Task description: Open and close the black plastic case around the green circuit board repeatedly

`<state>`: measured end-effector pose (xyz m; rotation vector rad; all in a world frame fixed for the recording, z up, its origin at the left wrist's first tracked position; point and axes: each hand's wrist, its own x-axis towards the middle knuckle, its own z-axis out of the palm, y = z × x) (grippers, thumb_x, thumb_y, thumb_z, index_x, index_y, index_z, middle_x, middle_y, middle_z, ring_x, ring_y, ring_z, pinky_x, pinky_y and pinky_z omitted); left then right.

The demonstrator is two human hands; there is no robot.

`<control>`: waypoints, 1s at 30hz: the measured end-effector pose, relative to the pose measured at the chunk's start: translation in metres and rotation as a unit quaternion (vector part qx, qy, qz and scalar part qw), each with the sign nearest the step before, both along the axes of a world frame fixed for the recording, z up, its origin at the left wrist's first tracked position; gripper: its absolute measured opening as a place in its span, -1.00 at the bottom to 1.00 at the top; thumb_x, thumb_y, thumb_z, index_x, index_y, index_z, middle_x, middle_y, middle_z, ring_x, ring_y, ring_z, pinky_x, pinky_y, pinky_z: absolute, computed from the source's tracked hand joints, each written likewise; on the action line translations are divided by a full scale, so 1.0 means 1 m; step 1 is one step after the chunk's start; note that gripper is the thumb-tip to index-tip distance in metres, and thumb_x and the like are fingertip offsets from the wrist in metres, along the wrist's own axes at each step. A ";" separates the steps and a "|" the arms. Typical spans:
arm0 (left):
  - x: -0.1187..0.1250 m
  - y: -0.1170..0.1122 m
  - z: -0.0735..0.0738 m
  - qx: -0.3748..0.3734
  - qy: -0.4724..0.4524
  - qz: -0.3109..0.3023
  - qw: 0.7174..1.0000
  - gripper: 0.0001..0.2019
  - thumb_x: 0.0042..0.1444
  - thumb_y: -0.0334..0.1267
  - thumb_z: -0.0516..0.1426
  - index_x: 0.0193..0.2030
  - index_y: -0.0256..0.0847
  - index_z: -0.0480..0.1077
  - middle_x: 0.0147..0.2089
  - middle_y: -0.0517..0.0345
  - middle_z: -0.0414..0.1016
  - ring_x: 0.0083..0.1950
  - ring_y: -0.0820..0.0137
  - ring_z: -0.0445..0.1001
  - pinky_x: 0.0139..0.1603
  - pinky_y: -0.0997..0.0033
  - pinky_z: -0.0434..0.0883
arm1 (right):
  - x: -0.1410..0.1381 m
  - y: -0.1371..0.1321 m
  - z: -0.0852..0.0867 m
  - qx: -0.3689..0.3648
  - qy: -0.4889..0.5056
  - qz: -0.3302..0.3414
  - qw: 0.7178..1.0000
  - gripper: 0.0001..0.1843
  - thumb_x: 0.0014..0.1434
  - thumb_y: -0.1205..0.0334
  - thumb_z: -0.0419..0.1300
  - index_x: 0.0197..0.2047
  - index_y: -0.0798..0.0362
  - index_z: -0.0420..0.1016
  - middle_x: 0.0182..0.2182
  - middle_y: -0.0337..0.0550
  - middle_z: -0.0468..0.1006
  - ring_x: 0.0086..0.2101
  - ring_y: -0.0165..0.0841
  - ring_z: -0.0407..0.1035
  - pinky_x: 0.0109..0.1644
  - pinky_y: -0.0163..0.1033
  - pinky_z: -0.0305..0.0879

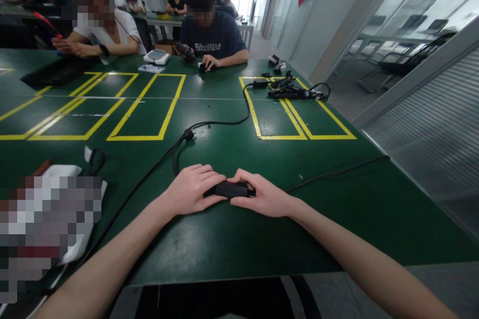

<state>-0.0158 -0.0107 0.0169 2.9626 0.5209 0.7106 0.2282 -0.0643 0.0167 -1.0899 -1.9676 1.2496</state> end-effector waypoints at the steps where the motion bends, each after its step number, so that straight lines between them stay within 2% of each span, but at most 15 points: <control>1: -0.001 0.000 0.001 0.002 -0.011 0.009 1.000 -0.65 0.44 -0.02 0.08 0.03 -0.28 0.50 -0.18 0.01 0.64 -0.20 0.28 0.56 -0.20 0.29 0.45 | -0.002 -0.001 0.000 0.001 0.005 -0.013 1.000 -0.75 0.21 0.11 0.32 -0.15 0.02 0.39 -0.26 -0.26 0.48 -0.33 -0.40 0.32 -0.25 -0.31 0.24; 4: -0.002 -0.001 0.003 0.000 -0.038 0.050 0.998 -0.62 0.41 -0.04 0.13 0.19 -0.25 0.46 -0.09 -0.03 0.65 -0.08 0.24 0.58 -0.04 0.24 0.49 | -0.004 -0.002 0.001 -0.015 0.049 -0.041 0.998 -0.73 0.23 0.05 0.30 -0.11 0.02 0.43 -0.24 -0.23 0.47 -0.29 -0.37 0.34 -0.20 -0.29 0.28; 7: -0.004 0.000 0.006 0.009 -0.050 0.093 0.994 -0.56 0.39 -0.12 0.15 0.34 -0.19 0.36 0.19 -0.12 0.56 0.19 0.13 0.52 0.26 0.04 0.42 | 0.003 0.002 0.007 -0.005 0.067 -0.090 0.994 -0.69 0.23 0.00 0.29 -0.07 0.02 0.46 -0.22 -0.19 0.50 -0.28 -0.34 0.37 -0.20 -0.26 0.31; 10: -0.006 0.003 0.003 0.020 -0.065 0.139 0.988 -0.43 0.39 -0.17 0.13 0.48 -0.18 0.19 0.54 -0.22 0.15 0.52 -0.01 0.18 0.50 -0.17 0.16 | 0.019 0.014 0.015 0.052 0.075 -0.178 0.980 -0.66 0.19 -0.04 0.32 -0.12 0.02 0.46 -0.17 -0.14 0.55 -0.24 -0.30 0.43 -0.18 -0.24 0.34; 12: -0.008 0.006 -0.003 -0.006 -0.059 0.157 0.986 -0.39 0.39 -0.16 0.12 0.53 -0.15 0.11 0.61 -0.20 -0.06 0.60 -0.02 -0.01 0.55 -0.20 0.08 | 0.034 0.024 0.021 0.091 0.096 -0.235 0.963 -0.61 0.13 -0.09 0.36 -0.15 0.00 0.44 -0.23 -0.16 0.57 -0.26 -0.30 0.45 -0.20 -0.24 0.34; 14: -0.009 0.007 -0.010 -0.059 -0.022 0.147 0.987 -0.38 0.38 -0.15 0.13 0.52 -0.16 0.13 0.61 -0.18 -0.04 0.61 0.02 0.00 0.54 -0.15 0.12 | 0.054 0.033 0.027 0.106 0.118 -0.287 0.945 -0.56 0.08 -0.14 0.37 -0.18 -0.03 0.37 -0.34 -0.21 0.58 -0.40 -0.35 0.40 -0.34 -0.30 0.27; 16: -0.007 0.008 -0.017 -0.116 0.034 0.123 0.985 -0.46 0.37 -0.10 0.15 0.44 -0.13 0.29 0.55 -0.13 0.15 0.58 0.06 0.09 0.52 -0.12 0.19 | 0.076 0.042 0.035 0.113 0.133 -0.350 0.920 -0.51 0.01 -0.16 0.40 -0.20 -0.06 0.30 -0.42 -0.27 0.57 -0.56 -0.43 0.27 -0.51 -0.38 0.07; 17: -0.006 0.007 -0.020 -0.136 0.057 0.116 0.982 -0.54 0.39 -0.09 0.13 0.37 -0.10 0.37 0.50 -0.09 0.26 0.54 0.09 0.19 0.52 -0.13 0.18 | 0.089 0.046 0.039 0.125 0.139 -0.384 0.904 -0.48 -0.03 -0.16 0.41 -0.22 -0.07 0.27 -0.44 -0.28 0.57 -0.59 -0.45 0.23 -0.53 -0.39 0.02; 19: -0.004 0.006 -0.021 -0.157 0.078 0.125 0.977 -0.59 0.40 -0.09 0.12 0.32 -0.11 0.43 0.47 -0.07 0.31 0.52 0.13 0.23 0.55 -0.13 0.13 | 0.115 0.051 0.045 0.177 0.145 -0.449 0.864 -0.46 -0.08 -0.15 0.41 -0.22 -0.07 0.24 -0.44 -0.24 0.56 -0.61 -0.45 0.21 -0.53 -0.37 0.04; 20: -0.003 0.006 -0.021 -0.162 0.081 0.128 0.975 -0.60 0.40 -0.09 0.12 0.30 -0.11 0.44 0.46 -0.07 0.33 0.51 0.13 0.24 0.55 -0.13 0.13 | 0.127 0.053 0.047 0.206 0.129 -0.469 0.849 -0.48 -0.10 -0.11 0.39 -0.23 -0.07 0.25 -0.41 -0.20 0.58 -0.60 -0.46 0.22 -0.51 -0.35 0.08; 22: -0.002 0.005 -0.019 -0.167 0.081 0.134 0.974 -0.60 0.39 -0.09 0.13 0.30 -0.12 0.45 0.46 -0.07 0.32 0.51 0.13 0.24 0.55 -0.14 0.13 | 0.150 0.054 0.045 0.267 0.062 -0.515 0.812 -0.54 -0.13 -0.05 0.34 -0.22 -0.04 0.31 -0.37 -0.12 0.59 -0.49 -0.36 0.37 -0.39 -0.26 0.26; 25: -0.002 0.004 -0.018 -0.169 0.077 0.135 0.973 -0.60 0.39 -0.10 0.13 0.30 -0.11 0.44 0.47 -0.06 0.32 0.51 0.13 0.24 0.55 -0.15 0.12 | 0.174 0.049 0.032 0.306 -0.056 -0.589 0.746 -0.58 -0.12 -0.03 0.24 -0.20 -0.02 0.37 -0.27 0.01 0.60 -0.27 -0.15 0.51 -0.22 -0.13 0.37; 27: -0.003 0.004 -0.018 -0.168 0.071 0.133 0.974 -0.61 0.39 -0.10 0.13 0.29 -0.10 0.44 0.46 -0.05 0.33 0.51 0.13 0.25 0.55 -0.14 0.12 | 0.183 0.046 0.019 0.275 -0.141 -0.619 0.722 -0.59 -0.09 -0.03 0.21 -0.18 -0.02 0.38 -0.22 0.07 0.60 -0.22 -0.06 0.52 -0.17 -0.06 0.40; 30: -0.004 0.004 -0.019 -0.165 0.065 0.130 0.976 -0.62 0.39 -0.09 0.12 0.28 -0.09 0.46 0.45 -0.03 0.35 0.50 0.13 0.26 0.55 -0.14 0.12 | 0.189 0.045 0.005 0.177 -0.261 -0.619 0.719 -0.61 -0.02 -0.01 0.20 -0.13 -0.01 0.42 -0.24 0.05 0.61 -0.22 0.01 0.53 -0.09 0.03 0.40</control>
